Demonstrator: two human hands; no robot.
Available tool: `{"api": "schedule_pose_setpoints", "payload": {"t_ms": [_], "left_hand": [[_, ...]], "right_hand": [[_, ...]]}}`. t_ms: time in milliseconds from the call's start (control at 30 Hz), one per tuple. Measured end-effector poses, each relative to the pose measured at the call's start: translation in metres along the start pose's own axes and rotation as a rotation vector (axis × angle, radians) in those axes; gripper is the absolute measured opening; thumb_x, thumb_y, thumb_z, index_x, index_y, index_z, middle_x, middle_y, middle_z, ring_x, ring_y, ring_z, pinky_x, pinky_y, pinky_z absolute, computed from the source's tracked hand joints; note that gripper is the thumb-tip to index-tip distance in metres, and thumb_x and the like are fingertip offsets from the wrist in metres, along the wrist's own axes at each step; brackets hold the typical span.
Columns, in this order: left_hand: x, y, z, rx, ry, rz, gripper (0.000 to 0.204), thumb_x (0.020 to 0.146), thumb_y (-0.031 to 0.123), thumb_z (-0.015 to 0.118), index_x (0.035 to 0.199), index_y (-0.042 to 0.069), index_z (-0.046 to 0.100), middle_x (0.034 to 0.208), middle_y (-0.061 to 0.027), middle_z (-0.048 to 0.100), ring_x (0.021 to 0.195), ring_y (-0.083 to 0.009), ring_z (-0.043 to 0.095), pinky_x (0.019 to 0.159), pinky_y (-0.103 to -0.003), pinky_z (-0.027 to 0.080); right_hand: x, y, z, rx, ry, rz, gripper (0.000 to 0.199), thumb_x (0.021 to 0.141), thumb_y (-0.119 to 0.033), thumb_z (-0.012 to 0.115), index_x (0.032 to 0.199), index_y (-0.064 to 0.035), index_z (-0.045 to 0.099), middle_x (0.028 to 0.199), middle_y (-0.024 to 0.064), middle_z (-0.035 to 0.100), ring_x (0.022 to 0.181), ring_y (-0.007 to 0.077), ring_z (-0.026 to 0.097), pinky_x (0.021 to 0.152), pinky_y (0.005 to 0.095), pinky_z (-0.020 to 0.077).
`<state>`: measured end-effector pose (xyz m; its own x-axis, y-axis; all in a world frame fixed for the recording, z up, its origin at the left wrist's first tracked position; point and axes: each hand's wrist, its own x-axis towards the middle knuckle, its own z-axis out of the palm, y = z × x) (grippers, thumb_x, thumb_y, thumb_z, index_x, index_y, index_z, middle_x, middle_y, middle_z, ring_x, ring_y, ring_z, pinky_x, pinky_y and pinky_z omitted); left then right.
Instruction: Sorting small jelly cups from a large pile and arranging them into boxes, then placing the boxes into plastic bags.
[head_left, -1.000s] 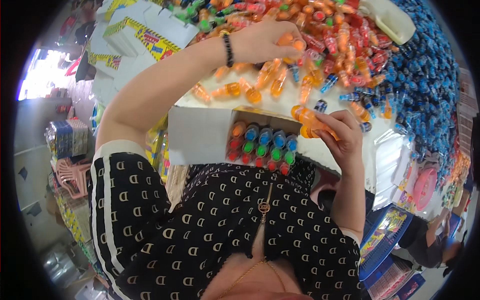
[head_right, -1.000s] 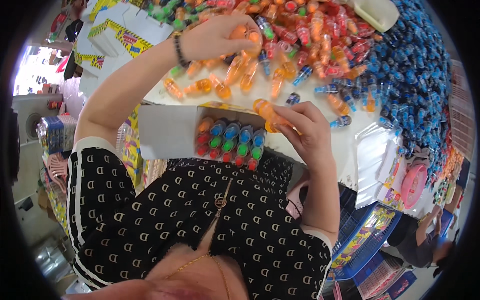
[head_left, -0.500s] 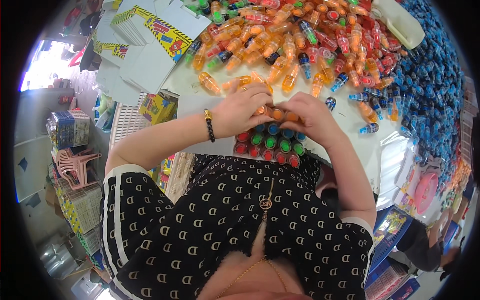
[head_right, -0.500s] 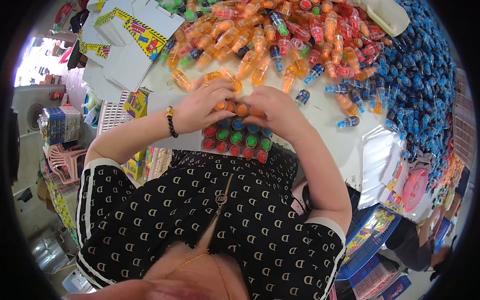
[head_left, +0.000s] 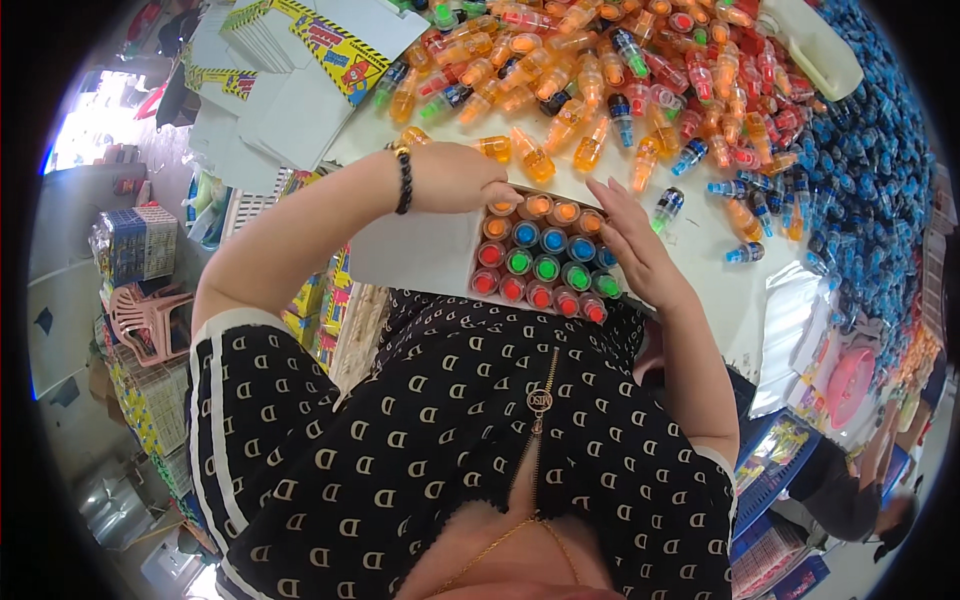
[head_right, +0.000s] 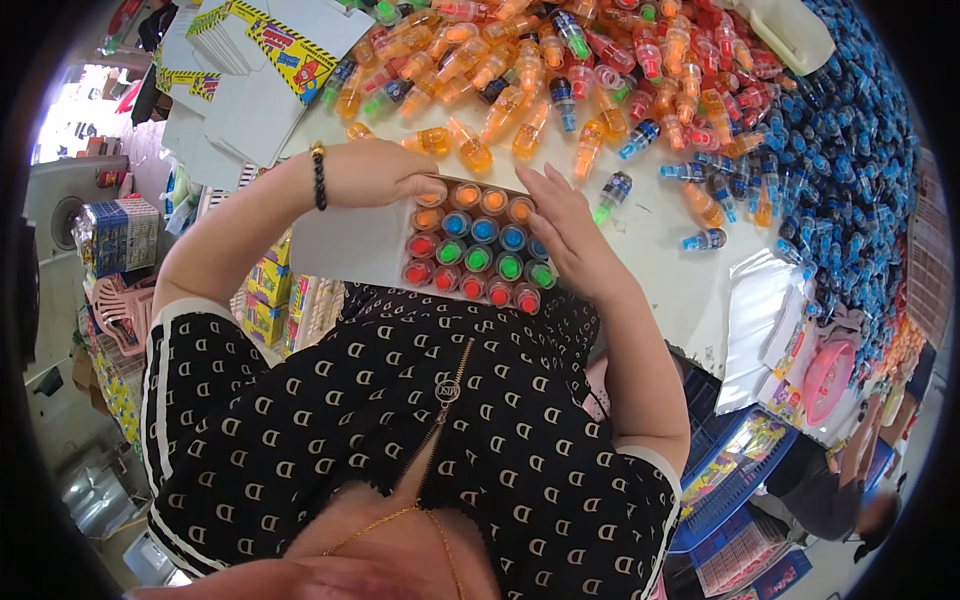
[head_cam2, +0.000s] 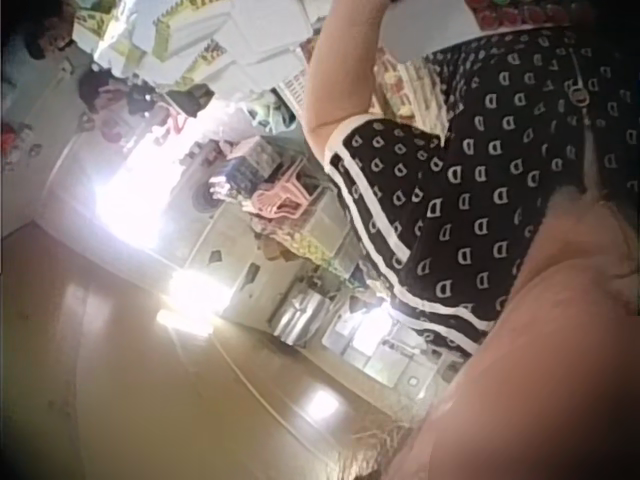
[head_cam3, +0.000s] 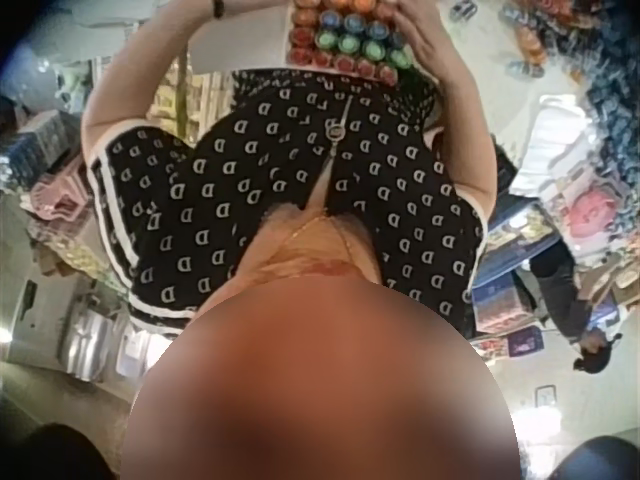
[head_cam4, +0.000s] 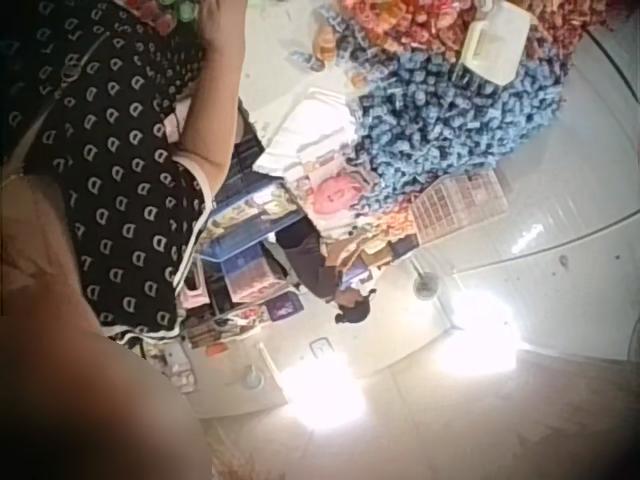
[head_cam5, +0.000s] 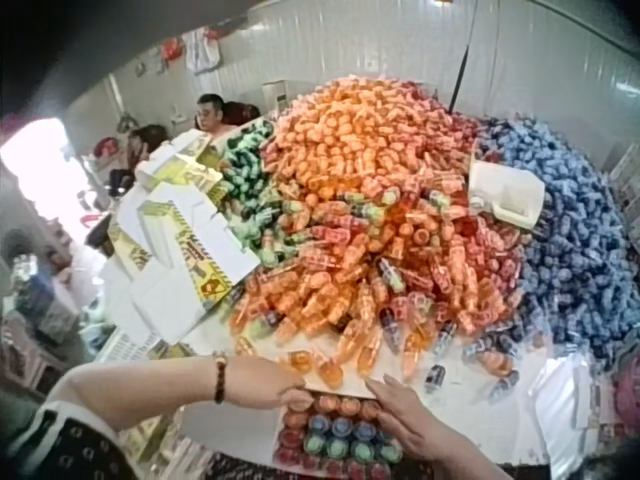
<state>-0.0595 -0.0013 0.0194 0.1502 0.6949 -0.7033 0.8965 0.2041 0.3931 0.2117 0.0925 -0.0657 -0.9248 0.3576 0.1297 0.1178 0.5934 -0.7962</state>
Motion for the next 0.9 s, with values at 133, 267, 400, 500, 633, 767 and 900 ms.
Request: {"api": "schedule_pose_setpoints", "payload": {"t_ms": [133,267,400,500,633,767,900], "left_hand": [[0.012,-0.023,-0.001,0.034,-0.043,0.052,0.043,0.099,0.042,0.042,0.113,0.005,0.06,0.103,-0.0173,0.063,0.101,-0.0329,0.058,0.088,-0.039,0.045],[0.016,-0.033,0.006,-0.015,-0.025,0.119,0.042,0.098,0.04,0.045,0.115,0.005,0.059,0.105,-0.0169,0.064,0.103,-0.0311,0.059,0.088,-0.039,0.045],[0.001,-0.039,-0.005,0.012,0.098,0.114,0.046,0.097,0.043,0.048,0.119,0.004,0.059,0.105,-0.015,0.066,0.104,-0.0273,0.06,0.089,-0.037,0.046],[-0.033,-0.055,-0.042,-0.504,-0.02,-0.04,0.049,0.097,0.042,0.047,0.128,0.004,0.055,0.114,-0.0139,0.065,0.11,-0.0219,0.059,0.09,-0.033,0.047],[-0.062,-0.05,-0.016,-0.952,-0.07,0.463,0.065,0.095,0.027,0.054,0.147,0.001,0.026,0.141,-0.014,0.047,0.131,-0.0251,0.045,0.105,-0.038,0.037],[-0.04,-0.012,0.073,-0.376,0.381,0.467,0.069,0.082,0.013,0.062,0.144,0.001,0.035,0.154,-0.0152,0.025,0.143,-0.0296,0.023,0.11,-0.041,0.03],[-0.001,0.05,0.111,0.093,0.614,0.326,0.07,0.084,0.026,0.067,0.144,0.005,0.037,0.154,-0.0154,0.024,0.144,-0.0337,0.018,0.113,-0.046,0.025]], "right_hand": [[0.006,-0.015,-0.001,0.127,-0.047,0.094,0.048,0.101,-0.021,0.04,0.147,-0.0073,0.034,0.152,0.0088,0.035,0.144,0.0231,0.022,0.116,0.0367,0.0167],[0.005,-0.007,0.006,0.468,0.062,0.273,0.048,0.102,-0.023,0.04,0.147,-0.0061,0.033,0.151,0.0104,0.034,0.143,0.0249,0.024,0.116,0.0384,0.0174],[-0.007,-0.003,0.003,0.409,0.289,0.185,0.047,0.103,-0.023,0.037,0.147,-0.0045,0.033,0.149,0.011,0.038,0.14,0.0255,0.031,0.115,0.0388,0.0201],[-0.045,0.02,-0.028,0.595,0.752,0.313,0.043,0.103,-0.027,0.04,0.139,-0.0031,0.043,0.143,0.0095,0.045,0.132,0.0233,0.041,0.109,0.0367,0.0301],[-0.145,0.072,-0.075,-0.195,1.153,0.517,0.033,0.097,-0.028,0.054,0.114,-0.0005,0.06,0.116,0.0103,0.062,0.11,0.0228,0.058,0.094,0.0341,0.0435],[-0.219,0.088,-0.093,-0.714,1.141,0.901,0.02,0.091,-0.022,0.061,0.095,-0.0034,0.066,0.09,0.011,0.066,0.087,0.0268,0.063,0.079,0.0369,0.0482],[-0.254,0.108,-0.08,-0.87,1.028,1.169,0.02,0.086,-0.024,0.066,0.088,-0.0045,0.066,0.085,0.0134,0.065,0.083,0.0322,0.062,0.074,0.0382,0.0483]]}}
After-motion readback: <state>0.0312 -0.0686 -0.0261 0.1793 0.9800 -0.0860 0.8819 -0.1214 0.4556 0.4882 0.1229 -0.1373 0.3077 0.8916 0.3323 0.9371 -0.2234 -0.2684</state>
